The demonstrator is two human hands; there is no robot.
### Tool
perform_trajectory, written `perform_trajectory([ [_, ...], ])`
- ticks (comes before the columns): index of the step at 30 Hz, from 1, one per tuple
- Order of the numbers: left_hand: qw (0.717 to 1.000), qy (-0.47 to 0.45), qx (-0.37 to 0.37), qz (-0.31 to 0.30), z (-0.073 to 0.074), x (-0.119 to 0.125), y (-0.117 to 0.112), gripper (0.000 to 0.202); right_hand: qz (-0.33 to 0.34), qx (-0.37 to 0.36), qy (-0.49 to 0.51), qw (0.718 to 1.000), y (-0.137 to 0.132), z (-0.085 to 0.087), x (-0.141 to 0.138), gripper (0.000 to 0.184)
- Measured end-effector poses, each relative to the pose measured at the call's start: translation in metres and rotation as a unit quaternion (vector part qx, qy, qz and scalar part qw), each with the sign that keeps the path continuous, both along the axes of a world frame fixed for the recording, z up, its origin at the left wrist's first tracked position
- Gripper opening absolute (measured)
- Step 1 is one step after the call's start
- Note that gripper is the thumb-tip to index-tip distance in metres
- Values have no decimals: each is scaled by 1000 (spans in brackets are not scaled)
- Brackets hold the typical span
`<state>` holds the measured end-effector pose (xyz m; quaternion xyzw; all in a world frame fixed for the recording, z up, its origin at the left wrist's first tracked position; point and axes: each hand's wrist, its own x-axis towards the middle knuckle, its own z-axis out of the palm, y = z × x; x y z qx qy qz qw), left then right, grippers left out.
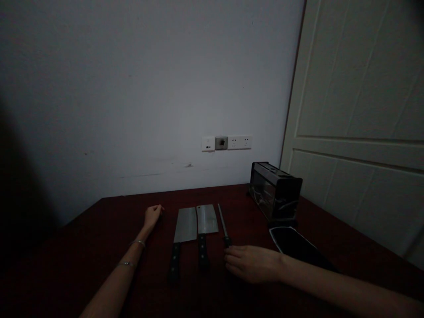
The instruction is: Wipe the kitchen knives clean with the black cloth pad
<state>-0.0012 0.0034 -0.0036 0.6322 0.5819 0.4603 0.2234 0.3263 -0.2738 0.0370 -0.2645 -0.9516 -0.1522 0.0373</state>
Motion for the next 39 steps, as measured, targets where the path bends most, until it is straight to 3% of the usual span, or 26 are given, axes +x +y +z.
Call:
perform_trajectory([
  [22,1000,-8,-4,-9,-1,-1,2,33,7,28,-38,999,-6,-2,-7,20],
  [27,999,-35,-12,-9,4,1,-3,31,5,52,-39,998,-11,26,4,31],
  [31,996,-82,-30,-20,10,3,-7,33,-86,101,62,989,-12,69,50,41],
  [33,992,-116,-41,-25,16,3,-8,37,-142,144,172,964,-13,91,86,42],
  [35,986,-157,-52,-19,27,5,-7,39,-213,188,308,908,-15,111,125,40],
  [37,980,-194,-53,-9,43,15,-5,37,-289,216,453,815,-15,126,163,34],
  [39,976,-217,-35,-7,63,35,-5,35,-327,177,593,714,-11,134,197,28],
])
